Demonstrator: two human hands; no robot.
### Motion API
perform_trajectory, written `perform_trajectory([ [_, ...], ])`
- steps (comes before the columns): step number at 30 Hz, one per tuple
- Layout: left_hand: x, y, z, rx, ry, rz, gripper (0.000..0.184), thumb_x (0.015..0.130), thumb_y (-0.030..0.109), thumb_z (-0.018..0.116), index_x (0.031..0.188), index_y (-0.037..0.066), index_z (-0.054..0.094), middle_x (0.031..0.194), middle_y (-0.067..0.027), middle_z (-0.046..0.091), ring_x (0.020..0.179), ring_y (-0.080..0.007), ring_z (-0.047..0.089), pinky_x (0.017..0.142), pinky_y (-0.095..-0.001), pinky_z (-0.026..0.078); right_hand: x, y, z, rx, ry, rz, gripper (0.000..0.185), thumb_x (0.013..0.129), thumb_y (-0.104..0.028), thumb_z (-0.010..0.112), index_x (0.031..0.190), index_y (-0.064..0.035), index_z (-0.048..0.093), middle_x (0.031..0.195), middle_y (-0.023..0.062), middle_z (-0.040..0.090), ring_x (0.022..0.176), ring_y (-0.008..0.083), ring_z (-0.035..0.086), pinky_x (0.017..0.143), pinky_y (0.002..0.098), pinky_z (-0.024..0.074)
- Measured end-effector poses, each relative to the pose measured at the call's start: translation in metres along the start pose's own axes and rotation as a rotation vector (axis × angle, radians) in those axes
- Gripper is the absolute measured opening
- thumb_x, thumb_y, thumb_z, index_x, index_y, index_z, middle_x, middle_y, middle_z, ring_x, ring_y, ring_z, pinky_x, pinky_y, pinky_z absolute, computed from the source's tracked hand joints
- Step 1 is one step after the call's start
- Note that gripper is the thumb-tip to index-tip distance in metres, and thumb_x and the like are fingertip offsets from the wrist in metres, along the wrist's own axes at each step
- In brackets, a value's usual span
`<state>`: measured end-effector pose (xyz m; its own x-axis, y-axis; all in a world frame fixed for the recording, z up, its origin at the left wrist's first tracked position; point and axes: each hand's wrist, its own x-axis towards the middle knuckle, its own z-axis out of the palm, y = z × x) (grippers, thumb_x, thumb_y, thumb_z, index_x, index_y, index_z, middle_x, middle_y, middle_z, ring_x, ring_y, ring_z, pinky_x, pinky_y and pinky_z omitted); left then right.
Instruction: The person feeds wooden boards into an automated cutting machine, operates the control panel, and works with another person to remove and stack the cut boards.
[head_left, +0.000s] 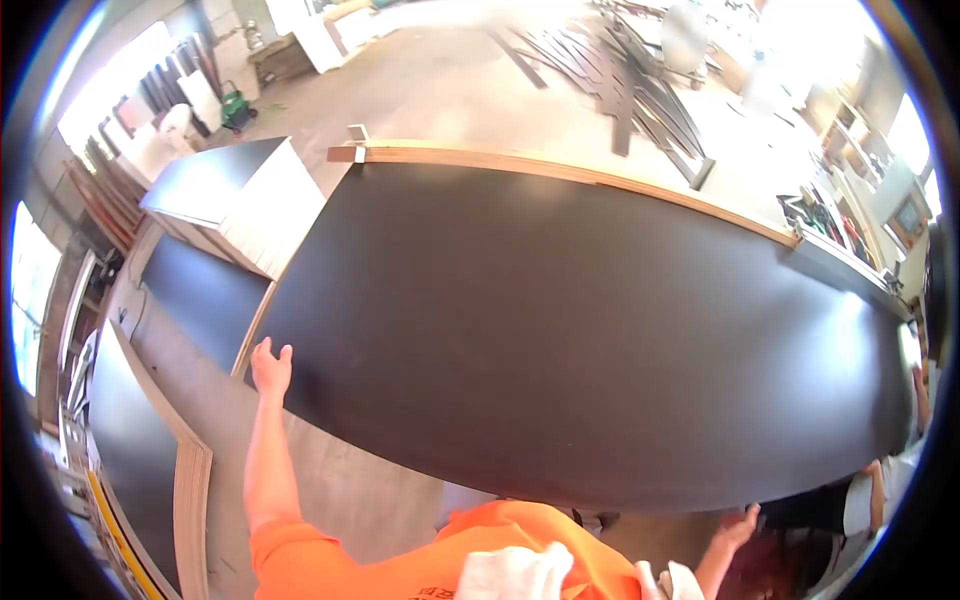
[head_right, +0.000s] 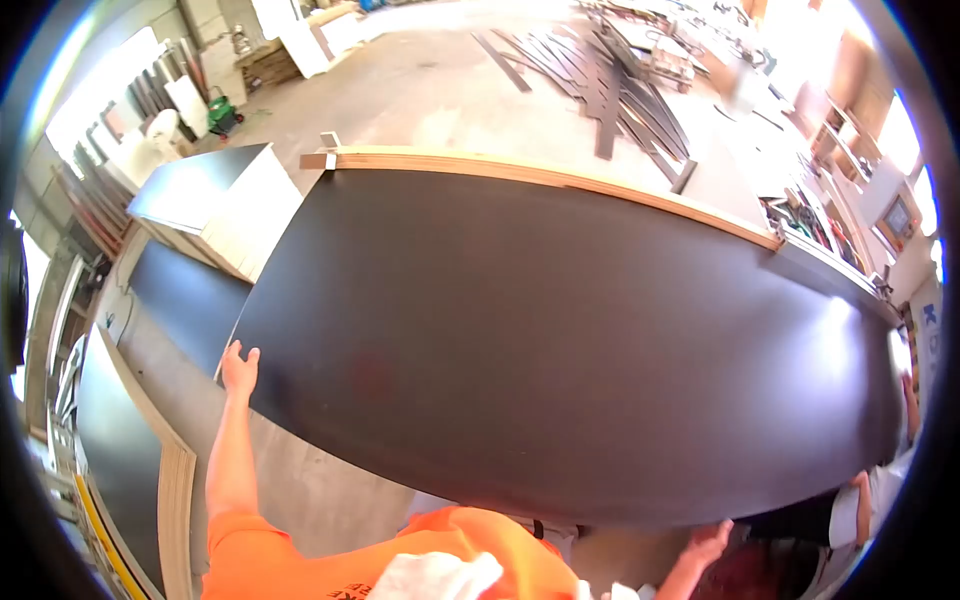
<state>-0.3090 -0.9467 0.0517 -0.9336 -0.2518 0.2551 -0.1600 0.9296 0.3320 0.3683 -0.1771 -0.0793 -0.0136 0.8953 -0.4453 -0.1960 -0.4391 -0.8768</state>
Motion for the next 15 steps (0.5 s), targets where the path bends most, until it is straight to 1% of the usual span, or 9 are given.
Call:
perform_trajectory([
  [2, 0.052, -0.039, 0.014, 0.019, -0.03, -0.05, 0.062, 0.088, 0.035, 0.069, 0.133, -0.005, 0.053, 0.137, -0.0256, 0.052, 0.129, -0.0389, 0.047, 0.109, -0.0438, 0.039, -0.089, 0.013, 0.095, 0.163, -0.051, 0.129, 0.053, 0.091, -0.055, 0.061, 0.118, -0.0094, 0.057, 0.103, 0.0002, 0.057, 0.092, 0.0135, 0.053, 0.081, 0.0287, 0.0438],
  [3, 0.07, -0.055, 0.02, 0.042, -0.042, -0.061, 0.064, 0.088, 0.037, 0.068, 0.133, -0.005, 0.053, 0.137, -0.0261, 0.051, 0.13, -0.0396, 0.047, 0.109, -0.0439, 0.038, -0.108, 0.026, 0.114, 0.232, 0.12, 0.251, 0.056, 0.092, -0.055, 0.059, 0.122, -0.0084, 0.056, 0.112, 0.0019, 0.059, 0.1, 0.0165, 0.055, 0.086, 0.0313, 0.0452],
  [5, 0.099, -0.07, 0.021, 0.061, -0.183, -0.119, 0.067, 0.089, 0.04, 0.067, 0.135, -0.006, 0.052, 0.138, -0.028, 0.051, 0.13, -0.0407, 0.047, 0.11, -0.0444, 0.038, -0.151, 0.027, 0.157, 0.338, 0.006, 0.223, 0.067, 0.089, -0.054, 0.063, 0.135, -0.007, 0.05, 0.137, 0.0063, 0.053, 0.122, 0.0246, 0.05, 0.103, 0.0406, 0.0407],
  [7, 0.121, -0.098, 0.039, 0.029, -0.286, -0.143, 0.055, 0.09, 0.039, 0.068, 0.118, -0.008, 0.062, 0.116, -0.0248, 0.064, 0.109, -0.0334, 0.06, 0.098, -0.042, 0.045, -0.152, 0.044, 0.164, 0.362, -0.163, 0.179, 0.067, 0.091, -0.052, 0.062, 0.137, -0.0067, 0.049, 0.142, 0.0069, 0.049, 0.126, 0.0282, 0.048, 0.108, 0.0438, 0.0369],
  [9, 0.12, -0.086, 0.024, -0.19, -0.397, -0.102, 0.044, 0.089, 0.037, 0.07, 0.087, -0.007, 0.065, 0.077, -0.0155, 0.061, 0.074, -0.0233, 0.054, 0.074, -0.0414, 0.046, -0.142, 0.058, 0.169, 0.344, -0.045, 0.235, 0.068, 0.091, -0.051, 0.063, 0.139, -0.0058, 0.048, 0.144, 0.0084, 0.049, 0.13, 0.0298, 0.046, 0.113, 0.0469, 0.0317],
  [11, 0.137, -0.121, 0.047, -0.271, -0.415, -0.049, 0.056, 0.09, 0.037, 0.069, 0.064, 0.0, 0.037, 0.061, -0.0056, 0.032, 0.062, -0.0187, 0.033, 0.057, -0.0411, 0.033, -0.151, 0.049, 0.198, 0.289, 0.091, 0.28, 0.06, 0.094, -0.045, 0.06, 0.138, -0.0059, 0.051, 0.145, 0.0085, 0.049, 0.131, 0.0308, 0.046, 0.113, 0.0483, 0.0318],
  [13, 0.146, -0.133, 0.057, -0.202, -0.324, 0.06, 0.057, 0.087, 0.035, 0.073, 0.061, 0.0, 0.037, 0.06, -0.0021, 0.032, 0.061, -0.0144, 0.032, 0.054, -0.0396, 0.031, -0.162, 0.045, 0.215, 0.288, 0.159, 0.247, 0.064, 0.093, -0.046, 0.062, 0.14, -0.0063, 0.048, 0.149, 0.0096, 0.045, 0.135, 0.0323, 0.042, 0.116, 0.0543, 0.0241],
  [14, 0.151, -0.132, 0.052, -0.158, -0.406, 0.109, 0.061, 0.09, 0.049, 0.065, 0.066, -0.006, 0.055, 0.058, -0.0117, 0.045, 0.058, -0.023, 0.037, 0.057, -0.0462, 0.035, -0.166, 0.043, 0.224, 0.282, 0.202, 0.237, 0.063, 0.093, -0.046, 0.061, 0.14, -0.0061, 0.049, 0.149, 0.01, 0.046, 0.136, 0.0325, 0.041, 0.115, 0.056, 0.0244],
  [15, 0.152, -0.122, 0.044, -0.095, -0.512, 0.053, 0.052, 0.094, 0.044, 0.062, 0.083, -0.006, 0.064, 0.074, -0.0141, 0.061, 0.068, -0.0249, 0.052, 0.067, -0.0441, 0.045, -0.164, 0.044, 0.221, 0.272, 0.24, 0.235, 0.061, 0.093, -0.045, 0.061, 0.139, -0.0059, 0.05, 0.149, 0.0104, 0.046, 0.136, 0.0328, 0.041, 0.114, 0.0576, 0.0246],
])
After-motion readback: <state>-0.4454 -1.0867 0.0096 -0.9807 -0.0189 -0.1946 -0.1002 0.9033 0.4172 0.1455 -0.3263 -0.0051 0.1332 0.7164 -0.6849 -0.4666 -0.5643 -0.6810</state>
